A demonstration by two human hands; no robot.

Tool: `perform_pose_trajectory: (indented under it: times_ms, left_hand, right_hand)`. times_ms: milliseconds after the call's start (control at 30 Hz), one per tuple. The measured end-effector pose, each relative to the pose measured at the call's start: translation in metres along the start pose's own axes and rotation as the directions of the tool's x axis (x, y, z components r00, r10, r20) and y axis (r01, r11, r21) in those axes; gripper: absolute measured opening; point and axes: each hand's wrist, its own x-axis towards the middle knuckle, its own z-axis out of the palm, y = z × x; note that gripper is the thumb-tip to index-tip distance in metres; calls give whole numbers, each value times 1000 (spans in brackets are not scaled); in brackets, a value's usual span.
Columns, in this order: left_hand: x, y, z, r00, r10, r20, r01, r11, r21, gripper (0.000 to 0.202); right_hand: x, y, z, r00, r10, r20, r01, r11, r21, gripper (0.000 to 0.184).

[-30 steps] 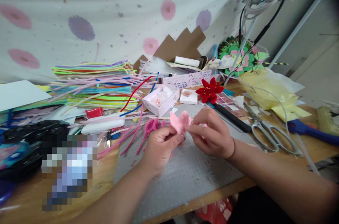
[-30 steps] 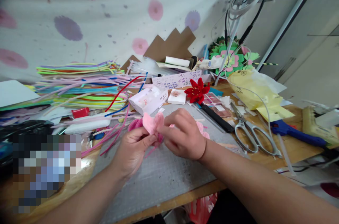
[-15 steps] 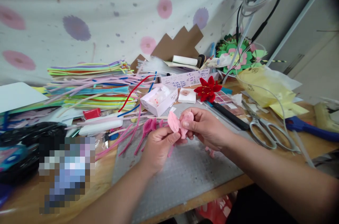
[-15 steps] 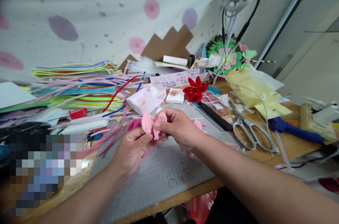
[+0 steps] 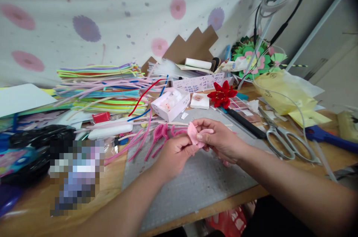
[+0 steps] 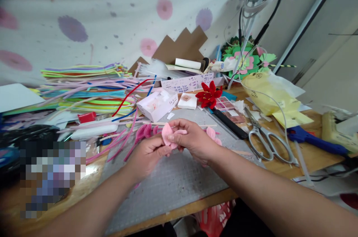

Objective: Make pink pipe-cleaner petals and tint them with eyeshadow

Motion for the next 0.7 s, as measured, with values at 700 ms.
perform_pose_trajectory:
  times_ms: [700]
  left_hand:
    - [-155,2,-105,831,187,-523,317,615,722,19]
  right_hand:
    - [-12,-5,-37,989,70,-128,-104,953,-285,33]
